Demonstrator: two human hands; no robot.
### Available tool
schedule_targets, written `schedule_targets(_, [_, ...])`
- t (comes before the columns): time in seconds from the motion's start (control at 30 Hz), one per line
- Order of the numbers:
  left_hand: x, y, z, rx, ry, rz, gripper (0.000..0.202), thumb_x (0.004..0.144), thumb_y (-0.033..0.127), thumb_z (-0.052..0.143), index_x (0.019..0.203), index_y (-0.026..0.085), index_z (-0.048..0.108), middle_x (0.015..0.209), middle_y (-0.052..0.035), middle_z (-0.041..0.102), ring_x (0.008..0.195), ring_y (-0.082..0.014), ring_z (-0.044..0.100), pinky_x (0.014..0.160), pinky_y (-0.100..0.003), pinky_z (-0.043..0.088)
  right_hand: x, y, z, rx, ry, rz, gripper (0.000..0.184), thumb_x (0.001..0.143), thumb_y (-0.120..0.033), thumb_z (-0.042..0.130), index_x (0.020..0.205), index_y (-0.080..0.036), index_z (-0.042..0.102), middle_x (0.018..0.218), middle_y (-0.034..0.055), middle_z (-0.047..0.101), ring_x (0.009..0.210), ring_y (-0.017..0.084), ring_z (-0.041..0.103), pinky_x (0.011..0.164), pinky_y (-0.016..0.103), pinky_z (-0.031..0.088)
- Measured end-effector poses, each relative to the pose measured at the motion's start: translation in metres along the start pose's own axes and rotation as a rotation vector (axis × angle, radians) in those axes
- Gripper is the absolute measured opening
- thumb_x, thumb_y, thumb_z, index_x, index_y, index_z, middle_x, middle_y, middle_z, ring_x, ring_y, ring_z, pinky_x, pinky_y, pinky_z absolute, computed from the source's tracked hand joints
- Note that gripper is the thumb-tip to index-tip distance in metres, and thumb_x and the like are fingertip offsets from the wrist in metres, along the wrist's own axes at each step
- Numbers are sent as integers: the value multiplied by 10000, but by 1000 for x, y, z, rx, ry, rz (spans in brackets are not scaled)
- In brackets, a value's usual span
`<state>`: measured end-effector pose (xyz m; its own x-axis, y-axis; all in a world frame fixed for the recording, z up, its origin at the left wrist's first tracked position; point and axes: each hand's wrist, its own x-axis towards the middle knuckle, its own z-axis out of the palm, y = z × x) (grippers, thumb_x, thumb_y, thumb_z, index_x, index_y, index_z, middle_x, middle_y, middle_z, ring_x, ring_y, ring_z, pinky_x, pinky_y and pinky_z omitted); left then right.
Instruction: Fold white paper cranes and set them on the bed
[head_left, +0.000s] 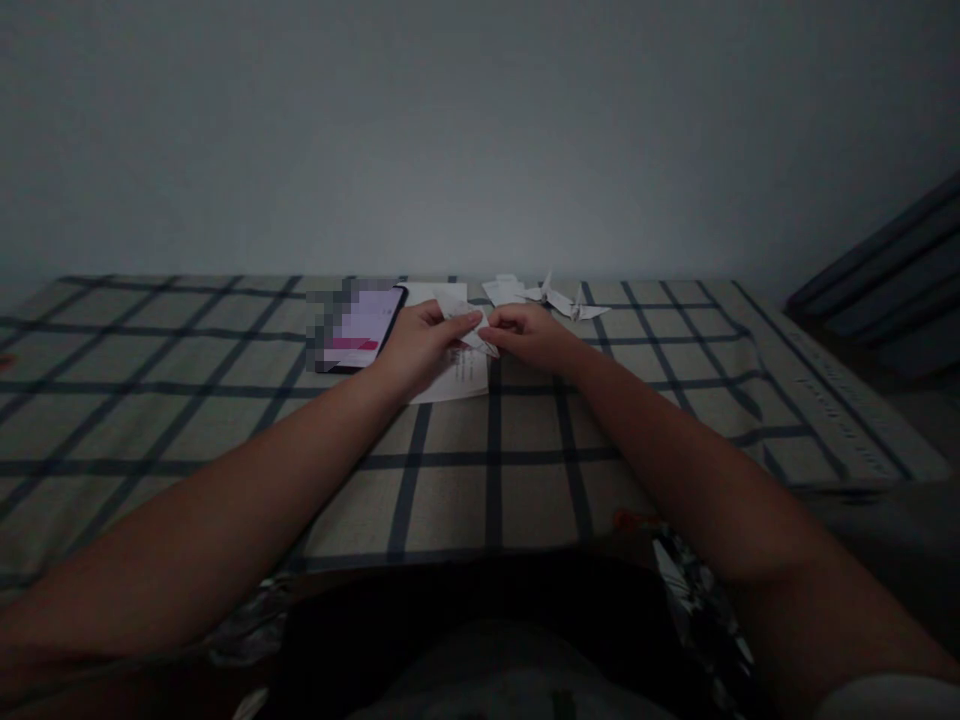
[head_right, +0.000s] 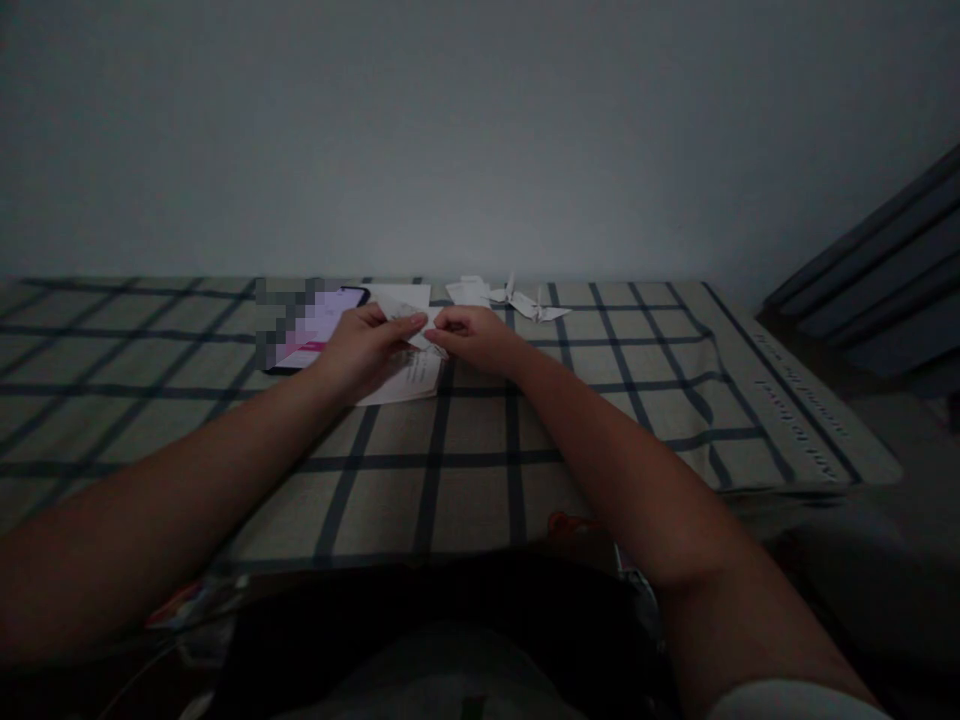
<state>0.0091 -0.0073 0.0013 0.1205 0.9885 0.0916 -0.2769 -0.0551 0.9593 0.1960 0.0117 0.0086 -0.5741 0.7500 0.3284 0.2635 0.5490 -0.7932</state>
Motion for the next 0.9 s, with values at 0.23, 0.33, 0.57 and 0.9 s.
schedule_targets(0.23, [3,-3,-2,46,53,80,295,606,271,907,841,151,776,827,-50,759,712,-159,679,695,-287,528,0,-1,-3,-63,-23,25,286,898,-391,579,698,-205,494,679,-27,487,655,131,431,632,276,342])
schedule_targets(0.33, [5,-3,-2,33,72,60,292,607,268,903,837,146,772,816,-49,753,704,-157,677,702,-293,527,1,-1,-3,-60,-25,15,293,900,-402,575,700,-207,486,683,-23,492,658,132,437,632,278,346])
schedule_targets(0.57, [2,1,3,-76,91,-21,272,611,252,898,805,169,726,792,-21,737,682,-141,665,633,-252,508,3,-6,-4,-85,-24,3,289,906,-394,558,702,-211,467,678,-29,474,642,126,418,623,266,336])
schedule_targets(0.9, [6,5,-1,-111,26,-51,293,728,391,864,701,176,666,669,-16,666,602,-129,617,544,-234,490,1,-5,-1,-50,-29,0,247,895,-348,573,712,-207,488,686,-24,496,660,129,425,617,265,331])
